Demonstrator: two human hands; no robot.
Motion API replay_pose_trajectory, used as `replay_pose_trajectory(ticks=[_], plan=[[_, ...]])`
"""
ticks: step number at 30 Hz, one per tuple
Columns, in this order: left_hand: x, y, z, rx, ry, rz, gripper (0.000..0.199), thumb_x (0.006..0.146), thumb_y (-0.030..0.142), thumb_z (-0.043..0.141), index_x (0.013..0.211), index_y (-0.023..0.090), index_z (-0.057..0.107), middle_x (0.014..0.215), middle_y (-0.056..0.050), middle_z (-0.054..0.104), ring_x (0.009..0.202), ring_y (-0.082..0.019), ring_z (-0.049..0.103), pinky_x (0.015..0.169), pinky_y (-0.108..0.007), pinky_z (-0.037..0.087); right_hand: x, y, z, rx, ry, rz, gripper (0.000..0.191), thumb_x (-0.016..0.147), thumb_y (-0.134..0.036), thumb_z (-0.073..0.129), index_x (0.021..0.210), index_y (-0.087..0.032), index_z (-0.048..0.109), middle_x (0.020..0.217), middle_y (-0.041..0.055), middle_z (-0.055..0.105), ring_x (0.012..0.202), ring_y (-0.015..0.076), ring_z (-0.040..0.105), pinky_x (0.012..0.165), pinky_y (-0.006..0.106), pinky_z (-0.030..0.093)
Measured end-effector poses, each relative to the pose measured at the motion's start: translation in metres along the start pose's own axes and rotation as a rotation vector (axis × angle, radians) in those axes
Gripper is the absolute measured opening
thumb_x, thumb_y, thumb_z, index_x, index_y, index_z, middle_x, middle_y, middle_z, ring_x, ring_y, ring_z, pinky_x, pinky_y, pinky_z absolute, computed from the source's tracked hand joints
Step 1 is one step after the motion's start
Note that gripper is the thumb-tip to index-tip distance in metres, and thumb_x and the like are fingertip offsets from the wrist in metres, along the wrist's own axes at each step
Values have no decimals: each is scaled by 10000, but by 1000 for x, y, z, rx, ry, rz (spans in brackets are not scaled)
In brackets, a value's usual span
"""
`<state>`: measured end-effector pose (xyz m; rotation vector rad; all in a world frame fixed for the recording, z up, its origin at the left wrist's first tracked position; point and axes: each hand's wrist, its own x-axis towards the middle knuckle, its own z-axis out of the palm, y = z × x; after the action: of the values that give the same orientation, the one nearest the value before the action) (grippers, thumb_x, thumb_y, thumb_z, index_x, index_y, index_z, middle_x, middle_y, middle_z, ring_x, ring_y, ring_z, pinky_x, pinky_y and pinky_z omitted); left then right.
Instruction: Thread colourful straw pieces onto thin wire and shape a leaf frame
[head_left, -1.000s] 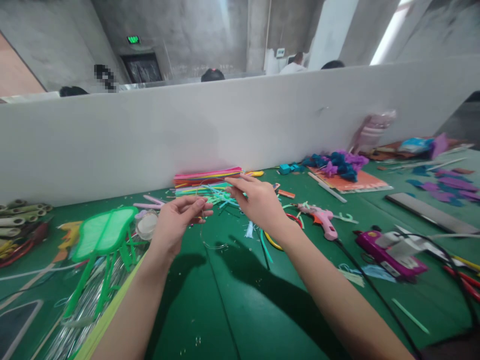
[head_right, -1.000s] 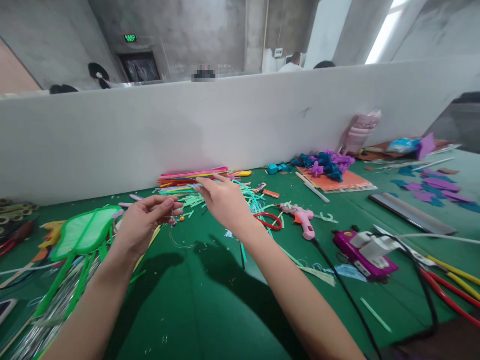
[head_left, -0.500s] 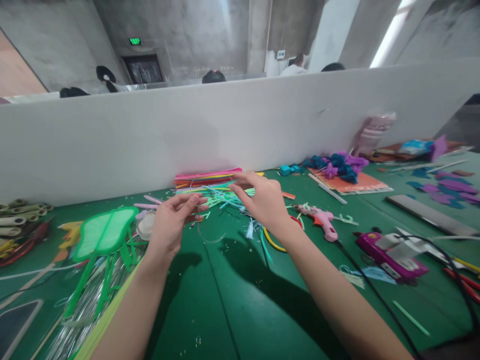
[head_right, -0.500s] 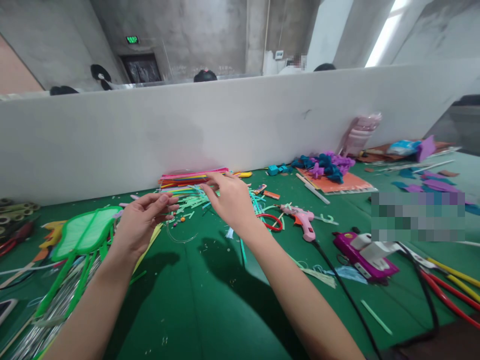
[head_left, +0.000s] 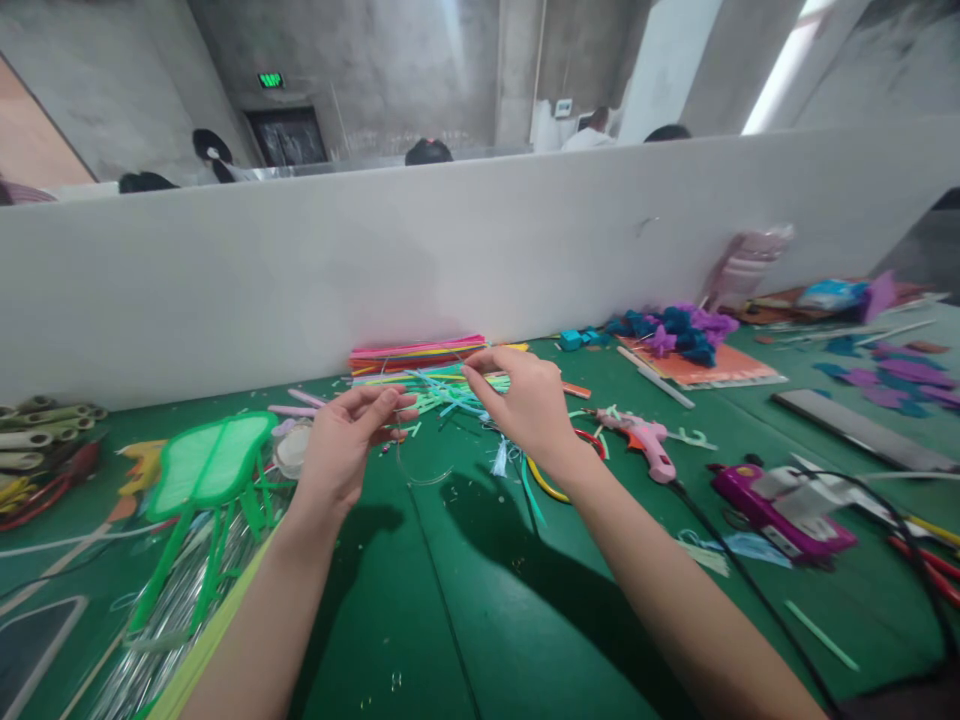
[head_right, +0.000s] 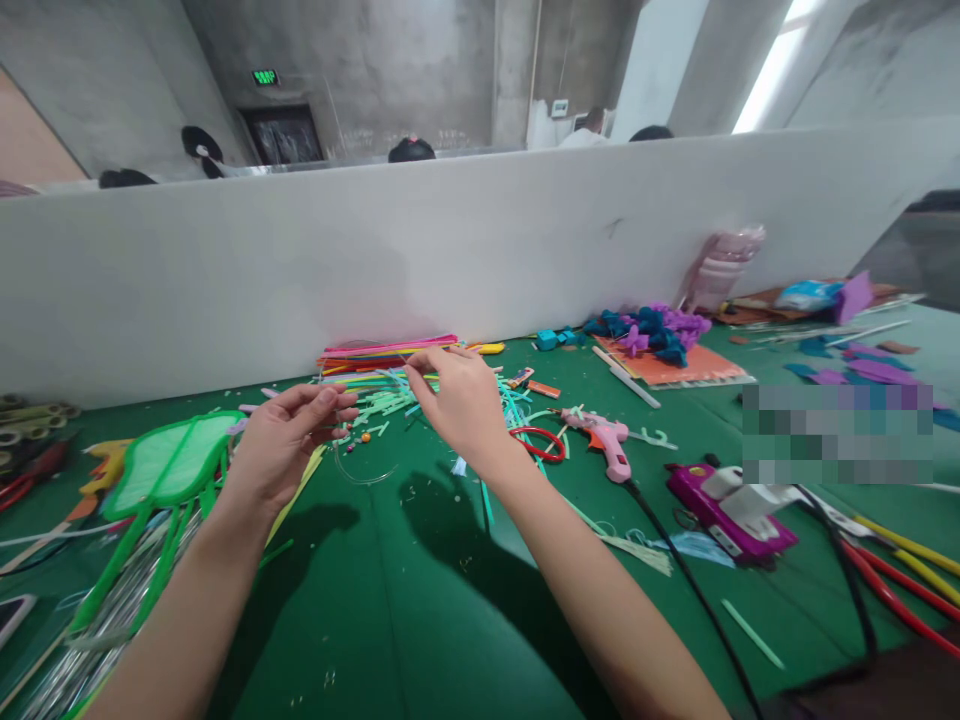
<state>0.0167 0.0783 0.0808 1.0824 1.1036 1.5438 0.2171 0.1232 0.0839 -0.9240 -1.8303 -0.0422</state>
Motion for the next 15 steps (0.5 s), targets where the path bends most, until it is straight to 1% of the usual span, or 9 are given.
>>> replay_pose_trajectory(ticks=[5,7,9,11,12,13,15], plan=[[0,0,-2,-30,17,-7,359,636,391,899,847,151,736,826,-63,786,725,-158,734,577,-192,575,-3,-5,7,15,-4,-88,96,922,-214,595,870,-190,673,808,19,759,779,181,704,924,372,478],[1,0,-3,-38,22,-3,350,638,378,900,847,153,734,825,-56,785,733,-157,735,589,-196,580,-3,-5,8,21,3,-75,109,938,-227,581,890,-191,671,827,27,760,795,186,704,914,377,486],[2,1,-5,-53,32,17,340,646,369,897,851,153,733,829,-50,784,734,-153,734,601,-198,582,-3,-6,5,51,14,-13,130,957,-278,576,989,-191,665,920,44,763,829,192,709,886,376,500],[4,2,-7,-90,60,51,341,645,366,897,857,154,736,837,-42,783,728,-141,731,604,-189,577,-3,-8,1,107,10,23,242,956,-347,595,1135,-188,629,1058,68,744,890,197,707,881,376,510],[4,3,-8,-118,84,69,347,635,364,902,858,155,737,836,-37,782,721,-135,729,603,-183,573,-2,-10,-1,136,-15,7,305,945,-376,614,1183,-186,609,1117,79,726,941,200,699,893,375,511],[5,4,-9,-146,111,86,356,620,361,910,857,157,738,835,-31,781,716,-129,726,600,-178,569,-3,-13,-3,164,-62,-38,343,930,-399,635,1198,-187,604,1152,83,710,997,202,683,911,370,510],[6,6,-11,-196,161,112,371,589,351,924,850,164,739,831,-21,779,709,-123,721,592,-174,560,-5,-20,-5,199,-218,-186,357,892,-421,683,1159,-189,632,1157,77,701,1083,202,641,955,359,496]])
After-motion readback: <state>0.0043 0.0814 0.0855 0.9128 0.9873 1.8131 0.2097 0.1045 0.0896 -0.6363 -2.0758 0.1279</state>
